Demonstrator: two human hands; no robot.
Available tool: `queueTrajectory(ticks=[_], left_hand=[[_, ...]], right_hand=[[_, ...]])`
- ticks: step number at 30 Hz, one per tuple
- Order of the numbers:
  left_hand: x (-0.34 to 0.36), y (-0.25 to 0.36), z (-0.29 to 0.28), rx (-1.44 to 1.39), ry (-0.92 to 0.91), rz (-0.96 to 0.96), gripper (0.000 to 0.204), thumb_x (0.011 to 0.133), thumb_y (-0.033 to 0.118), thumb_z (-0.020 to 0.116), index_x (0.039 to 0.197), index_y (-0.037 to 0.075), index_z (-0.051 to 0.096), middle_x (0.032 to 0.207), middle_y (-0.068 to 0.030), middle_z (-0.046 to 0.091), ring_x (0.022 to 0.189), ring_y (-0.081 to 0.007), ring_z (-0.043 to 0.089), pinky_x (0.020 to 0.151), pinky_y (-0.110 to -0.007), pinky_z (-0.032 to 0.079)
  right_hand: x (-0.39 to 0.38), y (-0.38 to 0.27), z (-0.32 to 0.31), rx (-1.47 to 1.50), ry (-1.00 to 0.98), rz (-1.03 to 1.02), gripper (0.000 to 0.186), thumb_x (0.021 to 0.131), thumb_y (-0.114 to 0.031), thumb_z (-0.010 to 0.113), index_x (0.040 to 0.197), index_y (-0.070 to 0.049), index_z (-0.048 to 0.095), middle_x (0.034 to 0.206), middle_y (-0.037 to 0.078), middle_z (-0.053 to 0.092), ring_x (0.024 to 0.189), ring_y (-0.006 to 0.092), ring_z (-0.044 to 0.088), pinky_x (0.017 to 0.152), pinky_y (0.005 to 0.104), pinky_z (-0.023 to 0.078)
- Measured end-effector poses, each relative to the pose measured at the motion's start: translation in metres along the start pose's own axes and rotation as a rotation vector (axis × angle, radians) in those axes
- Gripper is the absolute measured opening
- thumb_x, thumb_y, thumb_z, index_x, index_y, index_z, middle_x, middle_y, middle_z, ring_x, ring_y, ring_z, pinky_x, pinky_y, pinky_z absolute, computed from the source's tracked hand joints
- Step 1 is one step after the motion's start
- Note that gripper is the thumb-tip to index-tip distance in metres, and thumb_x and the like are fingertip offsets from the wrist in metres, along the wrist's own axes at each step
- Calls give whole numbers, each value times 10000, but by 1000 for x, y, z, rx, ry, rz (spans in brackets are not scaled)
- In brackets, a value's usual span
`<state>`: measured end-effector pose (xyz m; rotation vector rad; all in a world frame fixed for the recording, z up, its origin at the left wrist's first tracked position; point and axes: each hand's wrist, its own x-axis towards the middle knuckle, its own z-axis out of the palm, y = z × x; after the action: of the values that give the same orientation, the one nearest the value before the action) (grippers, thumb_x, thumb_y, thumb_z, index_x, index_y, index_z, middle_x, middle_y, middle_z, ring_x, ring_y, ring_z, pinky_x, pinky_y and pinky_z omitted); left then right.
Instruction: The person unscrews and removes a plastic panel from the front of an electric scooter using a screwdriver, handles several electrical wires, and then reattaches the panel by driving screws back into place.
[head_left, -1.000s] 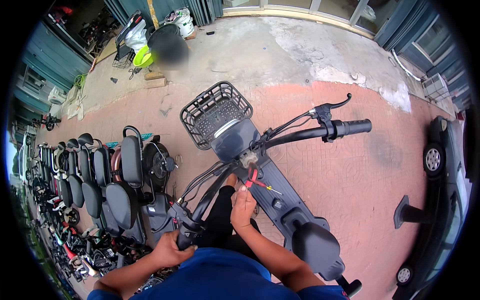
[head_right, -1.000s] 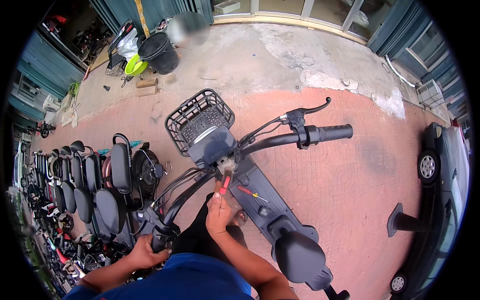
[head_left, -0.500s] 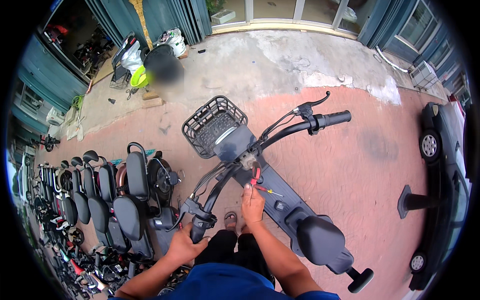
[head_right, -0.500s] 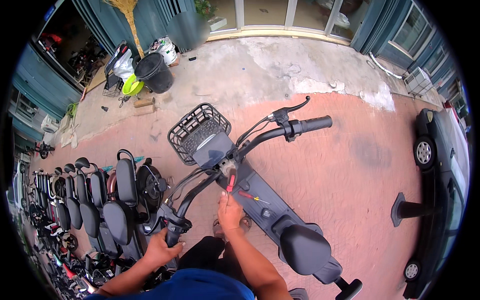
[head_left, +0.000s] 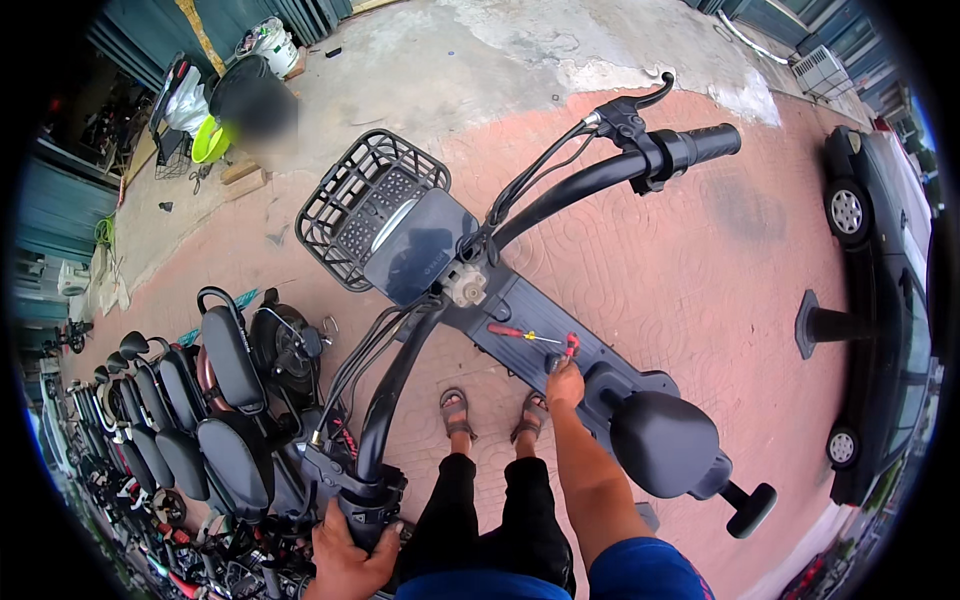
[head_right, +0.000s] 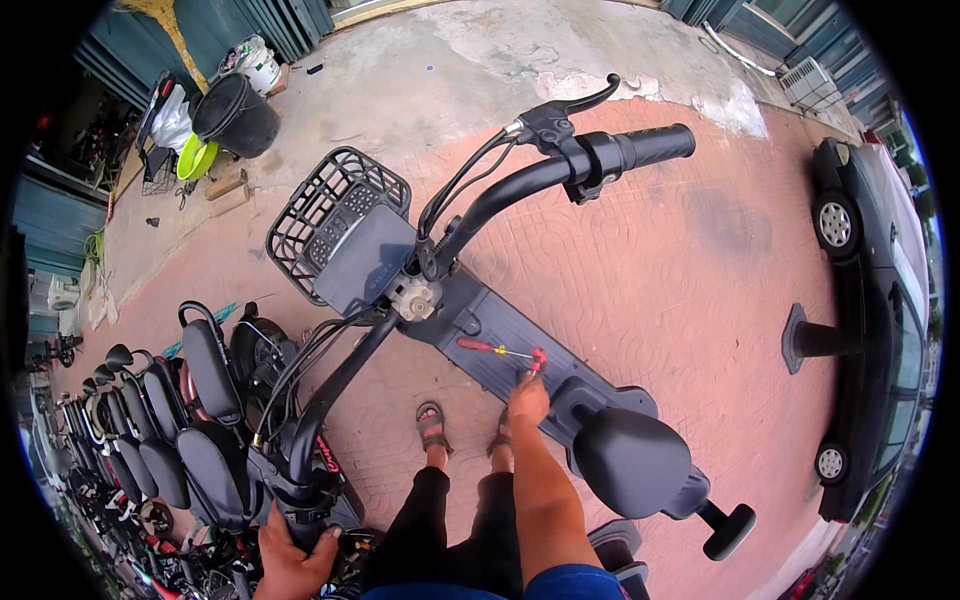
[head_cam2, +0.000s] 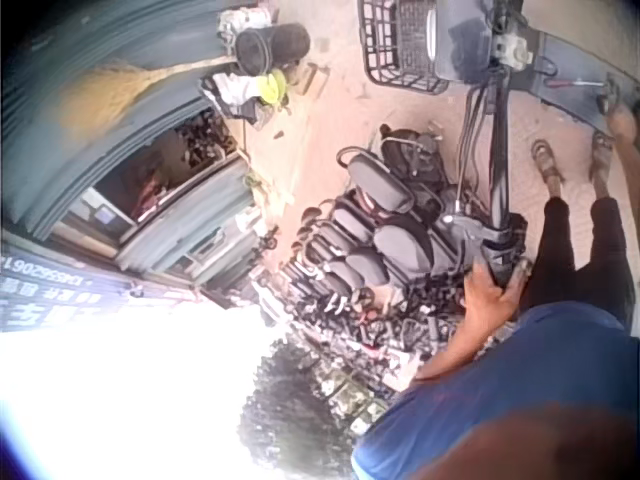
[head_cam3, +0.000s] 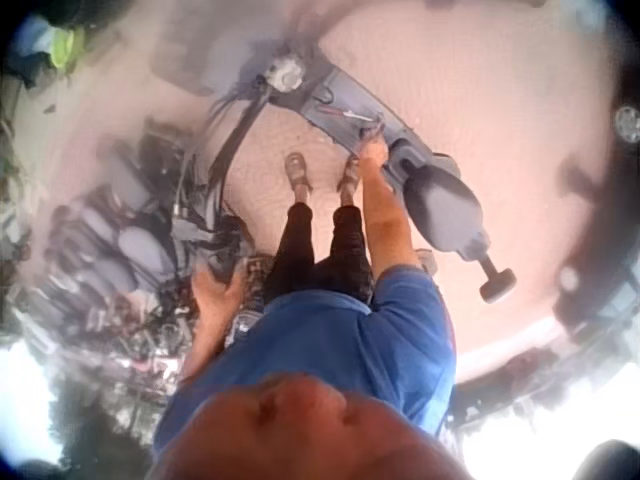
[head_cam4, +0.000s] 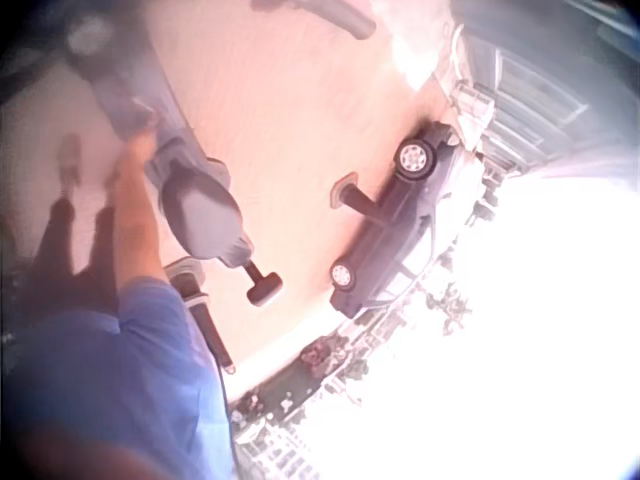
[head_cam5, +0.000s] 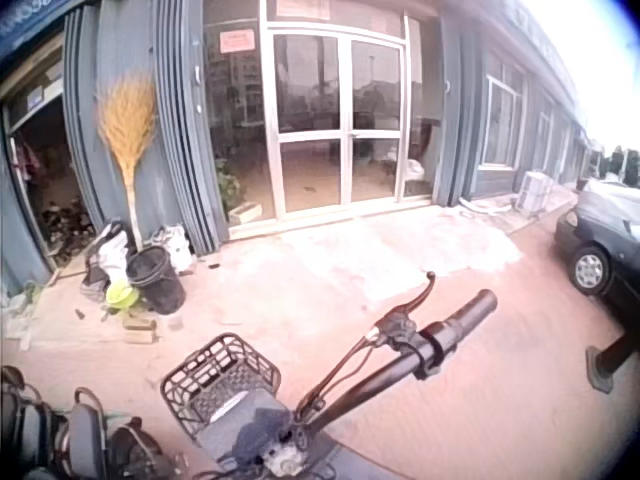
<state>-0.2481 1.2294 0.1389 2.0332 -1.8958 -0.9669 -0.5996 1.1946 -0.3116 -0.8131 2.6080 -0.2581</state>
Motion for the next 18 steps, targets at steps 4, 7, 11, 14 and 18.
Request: queueTrajectory(ticks=[4, 7, 11, 14, 18], left_hand=[[12, 42, -15, -191, -38, -134, 295, 965, 57, 763, 1238, -30, 691, 1005, -66, 746, 815, -181, 682, 740, -311, 556], [-6, 30, -8, -273, 8, -369, 299, 940, 30, 779, 1217, -47, 695, 1049, -97, 763, 883, -209, 705, 804, -335, 567], [-28, 5, -2, -263, 118, -528, 346, 909, -1, 797, 1227, -73, 681, 1092, -127, 766, 953, -209, 709, 880, -356, 563], [-39, -12, -10, -69, 27, -480, 744, 887, 23, 842, 1482, -113, 417, 1167, -165, 738, 991, -218, 704, 984, -384, 544], [-41, 1, -4, 24, 80, -508, 1077, 877, 88, 890, 1593, -130, 116, 1188, -216, 720, 1047, -255, 698, 1031, -410, 529]], right_hand=[[45, 28, 37, -121, 31, 37, 331, 1082, -353, 581, 1008, -74, 740, 944, 205, 786, 891, 425, 763, 770, 553, 592], [72, 54, 68, -80, 182, 56, 296, 1072, -332, 599, 1039, -77, 747, 967, 193, 788, 891, 422, 757, 766, 553, 587], [84, 91, 95, -33, 161, 153, 301, 1065, -313, 598, 1162, -81, 763, 1015, 207, 782, 955, 430, 748, 821, 556, 581], [83, 96, 103, 10, 119, 300, 328, 1033, -266, 649, 1277, -56, 709, 1171, 206, 754, 1097, 417, 714, 911, 541, 563], [58, 68, 97, -70, 257, 121, 578, 935, -257, 791, 1413, -2, 590, 1363, 208, 643, 1257, 407, 622, 1028, 518, 515]])
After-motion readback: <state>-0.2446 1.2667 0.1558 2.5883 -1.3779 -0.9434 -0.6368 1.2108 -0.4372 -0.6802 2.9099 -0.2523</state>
